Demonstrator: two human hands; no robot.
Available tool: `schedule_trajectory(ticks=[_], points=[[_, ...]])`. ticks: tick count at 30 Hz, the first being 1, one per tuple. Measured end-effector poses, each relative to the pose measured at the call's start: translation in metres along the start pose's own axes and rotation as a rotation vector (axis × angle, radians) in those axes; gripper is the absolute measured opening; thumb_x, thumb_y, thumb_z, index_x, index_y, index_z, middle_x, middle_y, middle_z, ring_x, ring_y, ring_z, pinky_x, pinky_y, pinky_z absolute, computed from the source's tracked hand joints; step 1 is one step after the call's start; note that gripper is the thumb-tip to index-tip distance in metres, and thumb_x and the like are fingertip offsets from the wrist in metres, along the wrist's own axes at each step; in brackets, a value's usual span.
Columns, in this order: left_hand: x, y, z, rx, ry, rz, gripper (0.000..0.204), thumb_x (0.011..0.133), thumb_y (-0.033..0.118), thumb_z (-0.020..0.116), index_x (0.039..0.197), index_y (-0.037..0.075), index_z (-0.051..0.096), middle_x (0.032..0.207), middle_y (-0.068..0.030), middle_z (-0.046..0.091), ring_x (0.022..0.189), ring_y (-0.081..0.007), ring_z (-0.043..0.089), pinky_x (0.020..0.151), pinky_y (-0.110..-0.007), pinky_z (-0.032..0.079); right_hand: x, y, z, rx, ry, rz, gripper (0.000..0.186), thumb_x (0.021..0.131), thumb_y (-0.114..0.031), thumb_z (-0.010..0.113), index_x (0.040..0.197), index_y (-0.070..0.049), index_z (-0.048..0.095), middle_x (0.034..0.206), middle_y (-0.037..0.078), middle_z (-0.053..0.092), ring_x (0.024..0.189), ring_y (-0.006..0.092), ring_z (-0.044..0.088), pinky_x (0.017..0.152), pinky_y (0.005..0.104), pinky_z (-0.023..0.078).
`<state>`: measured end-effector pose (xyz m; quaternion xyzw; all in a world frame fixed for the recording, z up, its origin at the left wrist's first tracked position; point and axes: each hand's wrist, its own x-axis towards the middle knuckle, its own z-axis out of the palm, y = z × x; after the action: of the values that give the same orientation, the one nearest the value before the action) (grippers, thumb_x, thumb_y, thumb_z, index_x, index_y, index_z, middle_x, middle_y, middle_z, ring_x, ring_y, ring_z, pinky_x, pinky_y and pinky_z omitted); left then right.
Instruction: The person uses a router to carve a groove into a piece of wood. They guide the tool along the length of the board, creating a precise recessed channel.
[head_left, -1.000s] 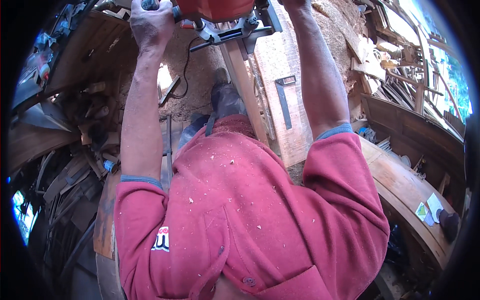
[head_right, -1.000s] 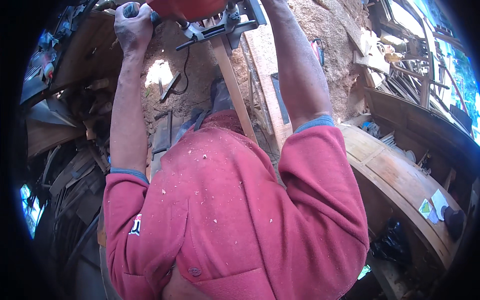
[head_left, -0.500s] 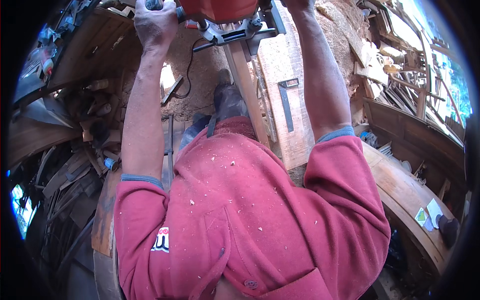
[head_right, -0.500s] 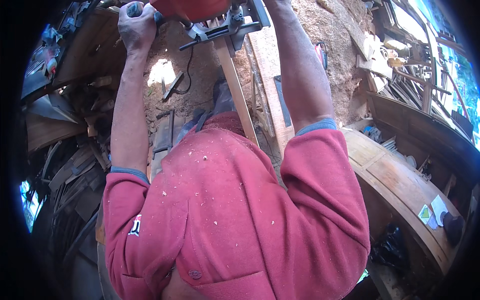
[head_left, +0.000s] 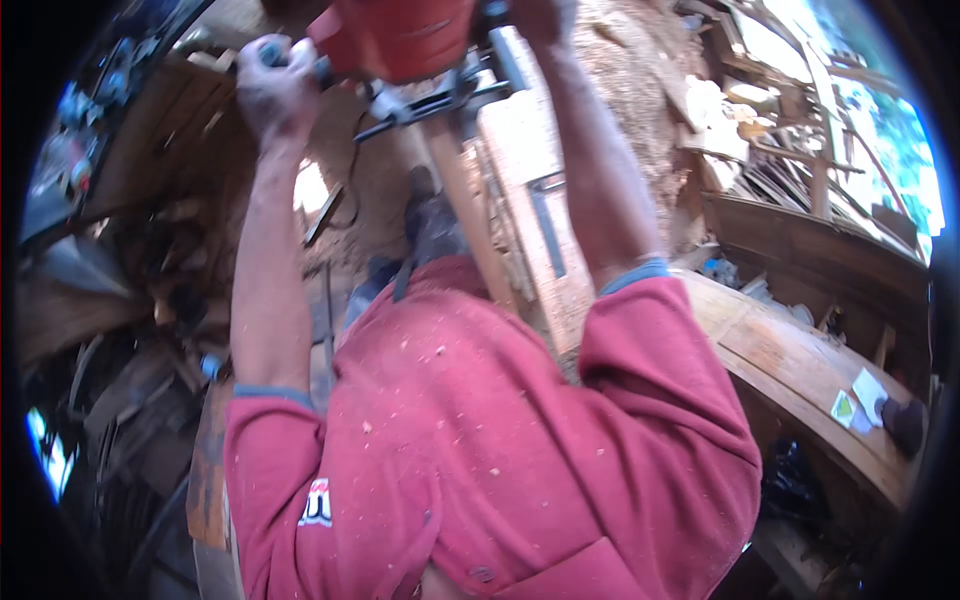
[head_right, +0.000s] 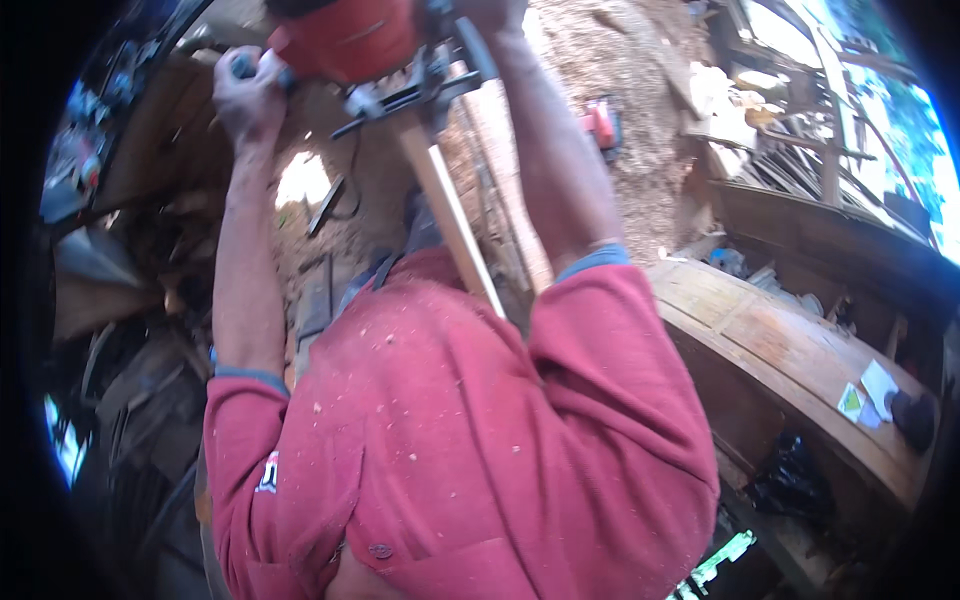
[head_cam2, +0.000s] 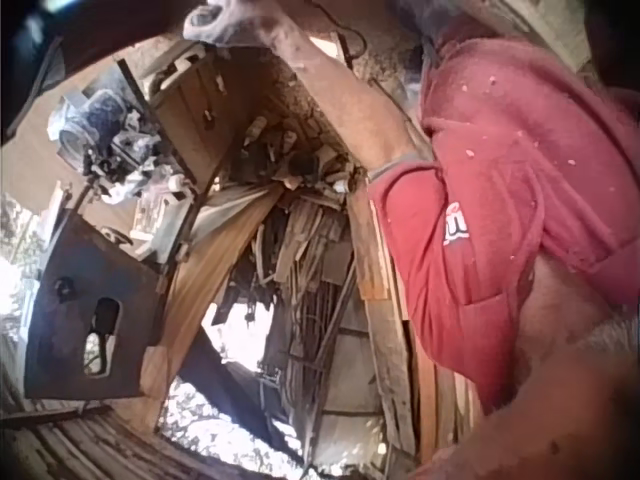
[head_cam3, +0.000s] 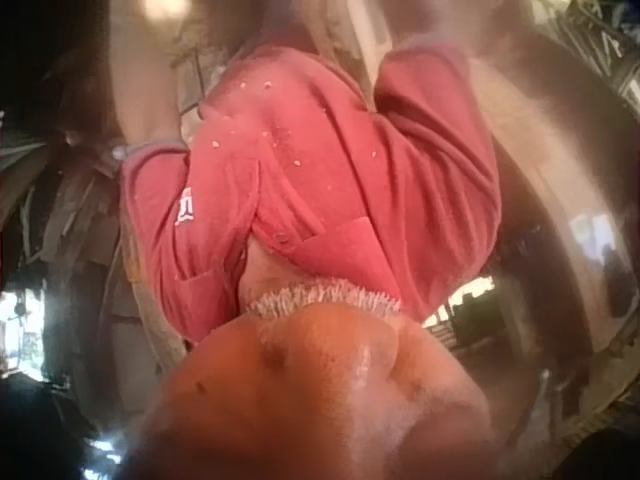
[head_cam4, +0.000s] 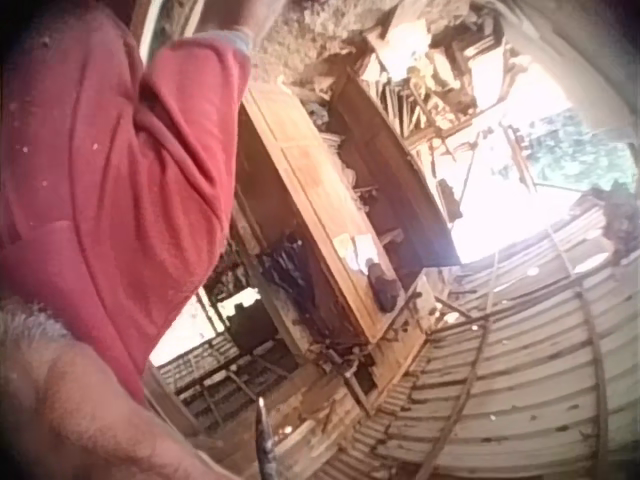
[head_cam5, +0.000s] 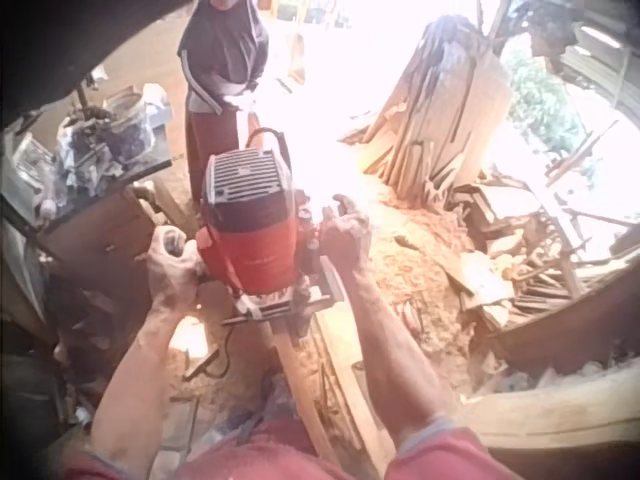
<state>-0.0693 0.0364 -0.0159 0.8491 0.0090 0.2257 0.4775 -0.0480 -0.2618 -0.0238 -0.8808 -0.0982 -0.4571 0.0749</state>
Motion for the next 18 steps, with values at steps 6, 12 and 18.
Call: schedule_trajectory(ticks=[6,12,18], points=[[0.002,-0.032,0.004,-0.067,-0.021,0.009,0.025,0.092,0.022,0.07,0.102,0.003,0.059,0.084,-0.0031,0.057,0.076,-0.0149,0.055,0.074,-0.032,0.049,0.027,-0.029,-0.015,0.6,-0.045,0.7,0.019,0.087,-0.023,0.062,0.09,-0.005,0.068,0.078,0.02,0.07,0.072,0.0372,0.07,0.066,0.0436,0.056],[-0.001,-0.019,0.005,-0.075,-0.043,0.017,0.019,0.092,0.017,0.067,0.1,0.003,0.057,0.081,-0.0046,0.056,0.073,-0.0147,0.056,0.073,-0.033,0.049,0.034,-0.028,-0.039,0.605,-0.098,0.769,0.02,0.085,-0.023,0.064,0.09,-0.004,0.067,0.076,0.018,0.069,0.073,0.0348,0.07,0.07,0.0431,0.055],[-0.005,-0.022,0.003,-0.09,-0.053,0.011,0.019,0.093,0.017,0.067,0.1,0.003,0.057,0.082,-0.0036,0.056,0.073,-0.014,0.055,0.073,-0.032,0.049,0.027,-0.029,-0.036,0.577,-0.046,0.669,0.018,0.086,-0.022,0.063,0.089,-0.005,0.066,0.073,0.017,0.069,0.071,0.0349,0.07,0.068,0.0435,0.056]])
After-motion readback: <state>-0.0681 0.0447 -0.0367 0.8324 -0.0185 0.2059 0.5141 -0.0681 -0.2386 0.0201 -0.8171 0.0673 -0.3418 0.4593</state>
